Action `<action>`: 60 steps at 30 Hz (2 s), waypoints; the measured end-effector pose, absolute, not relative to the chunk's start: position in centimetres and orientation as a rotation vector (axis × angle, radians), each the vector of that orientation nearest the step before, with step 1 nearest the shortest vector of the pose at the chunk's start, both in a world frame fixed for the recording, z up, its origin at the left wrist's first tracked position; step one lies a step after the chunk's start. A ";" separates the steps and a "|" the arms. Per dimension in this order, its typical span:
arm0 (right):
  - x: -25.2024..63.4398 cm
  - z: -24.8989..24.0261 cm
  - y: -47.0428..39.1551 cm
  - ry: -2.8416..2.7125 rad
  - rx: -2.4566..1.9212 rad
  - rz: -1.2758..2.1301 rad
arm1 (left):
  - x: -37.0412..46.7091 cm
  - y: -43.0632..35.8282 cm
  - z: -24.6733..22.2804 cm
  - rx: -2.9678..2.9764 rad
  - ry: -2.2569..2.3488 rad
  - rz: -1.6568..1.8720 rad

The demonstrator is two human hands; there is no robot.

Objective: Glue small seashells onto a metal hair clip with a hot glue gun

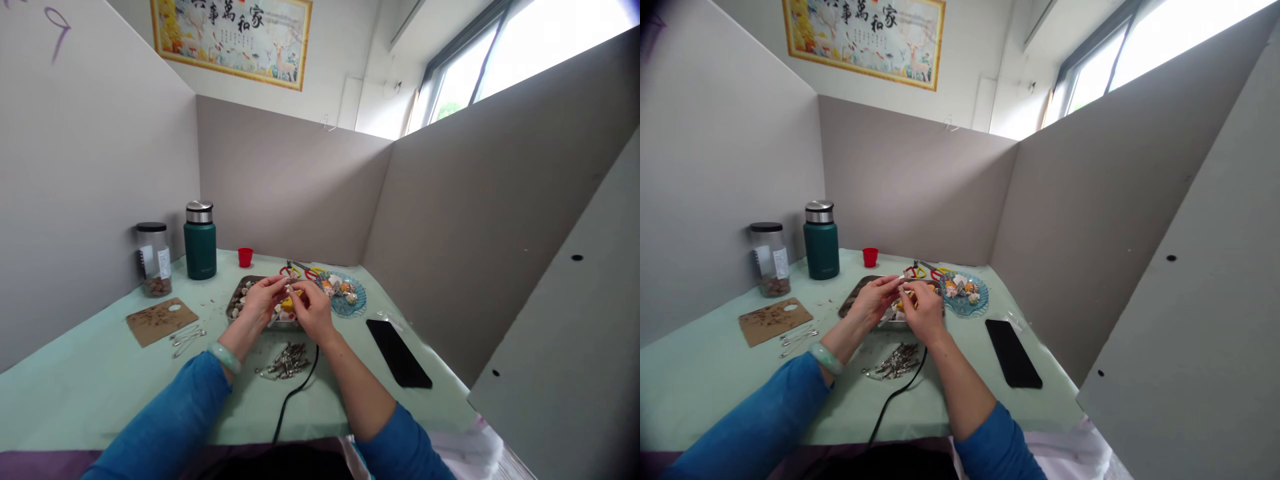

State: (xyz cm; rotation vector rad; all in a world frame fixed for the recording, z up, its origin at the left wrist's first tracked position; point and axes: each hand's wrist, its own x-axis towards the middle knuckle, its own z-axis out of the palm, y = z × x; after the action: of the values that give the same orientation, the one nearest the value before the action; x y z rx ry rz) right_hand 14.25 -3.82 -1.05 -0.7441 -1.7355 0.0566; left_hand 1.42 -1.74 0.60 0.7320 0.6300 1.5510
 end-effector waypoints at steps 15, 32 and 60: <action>14.5 -1.6 -3.2 -1.703 -0.870 -0.053 | 1.5 -1.6 0.5 0.798 0.640 1.542; 14.4 -1.4 -3.7 -1.793 -0.896 -0.399 | 1.7 -1.9 0.1 0.924 0.632 1.526; 15.1 -0.1 -1.9 -1.087 -0.751 0.931 | 1.6 -1.7 0.0 0.935 0.682 1.472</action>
State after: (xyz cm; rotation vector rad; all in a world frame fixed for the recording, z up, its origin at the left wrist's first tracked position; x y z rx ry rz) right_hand 15.10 -1.93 -0.12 -0.7507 -1.0873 0.9312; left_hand 1.57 -1.72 -0.02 0.9346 0.6819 1.4717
